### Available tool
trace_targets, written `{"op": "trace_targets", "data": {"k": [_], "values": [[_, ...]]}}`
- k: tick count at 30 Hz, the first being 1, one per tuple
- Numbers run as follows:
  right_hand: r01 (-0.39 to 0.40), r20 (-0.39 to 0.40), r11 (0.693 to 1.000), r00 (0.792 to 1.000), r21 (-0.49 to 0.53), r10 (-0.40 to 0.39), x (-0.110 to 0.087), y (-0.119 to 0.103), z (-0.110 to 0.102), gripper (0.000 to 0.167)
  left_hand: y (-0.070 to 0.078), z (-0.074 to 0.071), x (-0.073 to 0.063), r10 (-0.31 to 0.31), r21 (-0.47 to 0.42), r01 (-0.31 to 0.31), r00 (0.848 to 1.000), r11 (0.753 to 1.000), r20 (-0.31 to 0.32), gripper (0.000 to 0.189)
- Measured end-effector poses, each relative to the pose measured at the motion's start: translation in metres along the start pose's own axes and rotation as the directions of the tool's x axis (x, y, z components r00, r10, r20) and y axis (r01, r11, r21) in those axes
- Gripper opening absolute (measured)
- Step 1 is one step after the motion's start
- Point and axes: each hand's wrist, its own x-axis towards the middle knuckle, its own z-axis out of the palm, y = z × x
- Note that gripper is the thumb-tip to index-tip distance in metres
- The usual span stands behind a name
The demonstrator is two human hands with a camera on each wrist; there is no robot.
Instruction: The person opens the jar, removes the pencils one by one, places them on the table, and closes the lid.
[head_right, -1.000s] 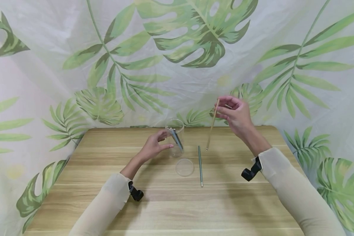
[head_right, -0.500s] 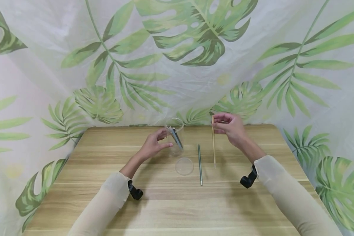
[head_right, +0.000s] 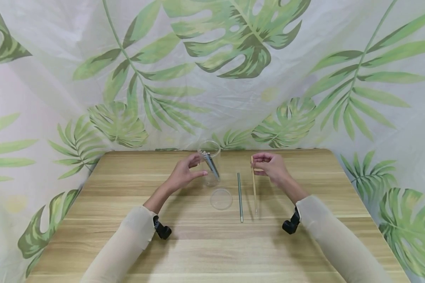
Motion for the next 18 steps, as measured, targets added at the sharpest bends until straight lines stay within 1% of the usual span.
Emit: {"op": "trace_targets", "data": {"k": [3, 9, 12, 15, 18], "values": [[-0.03, -0.003, 0.999, 1.0, -0.012, 0.03, 0.001, 0.012, 0.0, 0.022, 0.0, 0.0, 0.0, -0.003, 0.002, 0.003, 1.0, 1.0, 0.0, 0.068], [-0.068, -0.018, 0.994, 0.998, -0.082, 0.067, 0.003, 0.031, 0.003, 0.039, 0.0, 0.0, -0.001, -0.001, 0.002, 0.001, 1.0, 1.0, 0.001, 0.067], [-0.078, -0.022, 0.993, 0.997, -0.085, 0.077, 0.005, 0.037, 0.006, 0.04, -0.001, 0.0, -0.001, 0.0, 0.002, 0.0, 1.0, 1.0, -0.001, 0.067], [-0.088, -0.026, 0.993, 0.996, -0.072, 0.086, 0.006, 0.042, 0.009, 0.036, 0.0, 0.0, -0.001, -0.005, 0.003, 0.005, 1.0, 1.0, -0.001, 0.067], [-0.094, -0.026, 0.993, 0.995, -0.075, 0.093, 0.008, 0.046, 0.01, 0.037, 0.0, 0.0, -0.001, -0.013, 0.003, 0.013, 1.0, 1.0, -0.002, 0.067]]}}
